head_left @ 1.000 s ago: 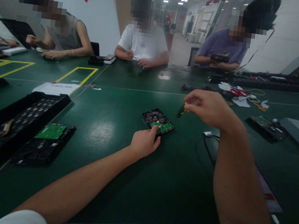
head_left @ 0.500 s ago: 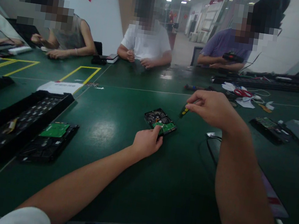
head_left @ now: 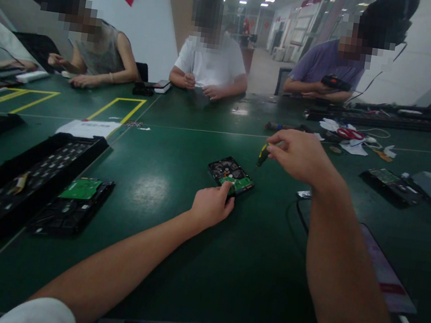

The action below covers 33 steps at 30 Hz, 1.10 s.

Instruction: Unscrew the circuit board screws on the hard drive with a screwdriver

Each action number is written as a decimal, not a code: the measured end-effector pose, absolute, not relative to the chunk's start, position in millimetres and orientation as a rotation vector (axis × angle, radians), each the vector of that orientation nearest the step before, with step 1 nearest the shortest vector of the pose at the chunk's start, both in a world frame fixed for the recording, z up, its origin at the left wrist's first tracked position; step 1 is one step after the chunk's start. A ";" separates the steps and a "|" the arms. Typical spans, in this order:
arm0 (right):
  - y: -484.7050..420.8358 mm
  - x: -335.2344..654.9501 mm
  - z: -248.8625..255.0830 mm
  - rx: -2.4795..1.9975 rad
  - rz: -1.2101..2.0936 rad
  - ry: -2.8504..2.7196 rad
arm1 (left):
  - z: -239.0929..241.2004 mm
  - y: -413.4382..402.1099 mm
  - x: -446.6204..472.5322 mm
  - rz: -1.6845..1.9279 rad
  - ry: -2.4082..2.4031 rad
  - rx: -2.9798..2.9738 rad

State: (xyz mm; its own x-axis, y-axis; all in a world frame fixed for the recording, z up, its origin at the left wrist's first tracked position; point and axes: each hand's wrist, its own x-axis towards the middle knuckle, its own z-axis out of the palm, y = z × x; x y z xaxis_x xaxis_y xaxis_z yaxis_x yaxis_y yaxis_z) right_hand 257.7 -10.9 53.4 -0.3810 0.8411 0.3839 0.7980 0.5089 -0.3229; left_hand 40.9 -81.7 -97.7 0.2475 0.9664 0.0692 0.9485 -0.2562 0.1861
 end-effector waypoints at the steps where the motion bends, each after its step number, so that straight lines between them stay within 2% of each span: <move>1: -10.2 256.4 53.5 -1.328 0.123 -2.257 | -97.6 -81.6 41.0 0.254 1.849 2.392; 6: -7.1 249.9 51.5 -1.274 0.145 -2.263 | -95.8 -81.9 40.1 0.254 1.847 2.390; 14: -3.3 249.5 47.2 -1.297 -0.002 -2.239 | -97.8 -81.7 40.3 0.287 1.847 2.417; 33: -6.2 249.7 50.3 -1.272 0.082 -2.273 | -99.4 -81.6 39.1 0.314 1.828 2.424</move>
